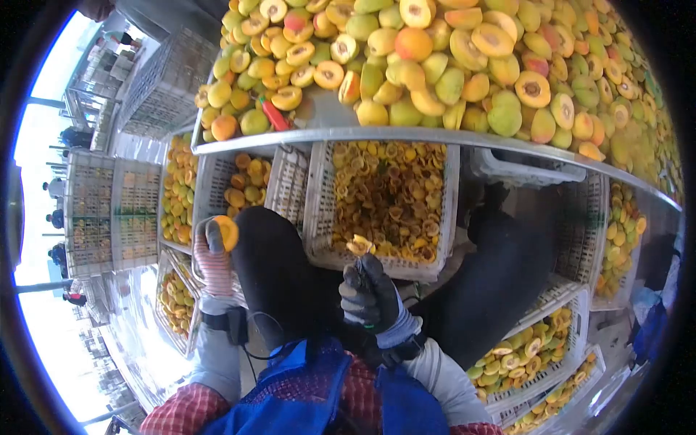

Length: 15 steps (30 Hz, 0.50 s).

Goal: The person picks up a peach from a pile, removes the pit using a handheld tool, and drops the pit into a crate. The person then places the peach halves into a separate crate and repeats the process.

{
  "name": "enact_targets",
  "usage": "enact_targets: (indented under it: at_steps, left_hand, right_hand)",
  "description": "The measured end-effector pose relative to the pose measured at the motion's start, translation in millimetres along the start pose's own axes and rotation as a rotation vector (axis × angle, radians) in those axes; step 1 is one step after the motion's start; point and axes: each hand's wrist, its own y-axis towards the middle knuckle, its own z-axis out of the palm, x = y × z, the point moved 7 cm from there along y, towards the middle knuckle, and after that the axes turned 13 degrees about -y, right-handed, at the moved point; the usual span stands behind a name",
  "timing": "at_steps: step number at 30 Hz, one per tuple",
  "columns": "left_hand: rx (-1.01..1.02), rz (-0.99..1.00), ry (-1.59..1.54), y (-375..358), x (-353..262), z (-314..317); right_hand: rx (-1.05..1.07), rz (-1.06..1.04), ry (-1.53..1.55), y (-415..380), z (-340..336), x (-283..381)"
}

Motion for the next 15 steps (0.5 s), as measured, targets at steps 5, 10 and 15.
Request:
enact_targets:
  at_steps: [5, 10, 15]
  left_hand:
    - [0.118, 0.369, 0.85, 46, -32, 42]
    - [0.139, 0.455, 0.86, 128, -52, 190]
    - [0.498, -0.022, 1.364, 174, 11, 262]
  right_hand:
    - [-0.096, 0.036, -0.127, 10, -2, -1]
    - [-0.352, 0.062, -0.261, 15, -32, 6]
    - [-0.462, 0.078, -0.351, 16, -47, 15]
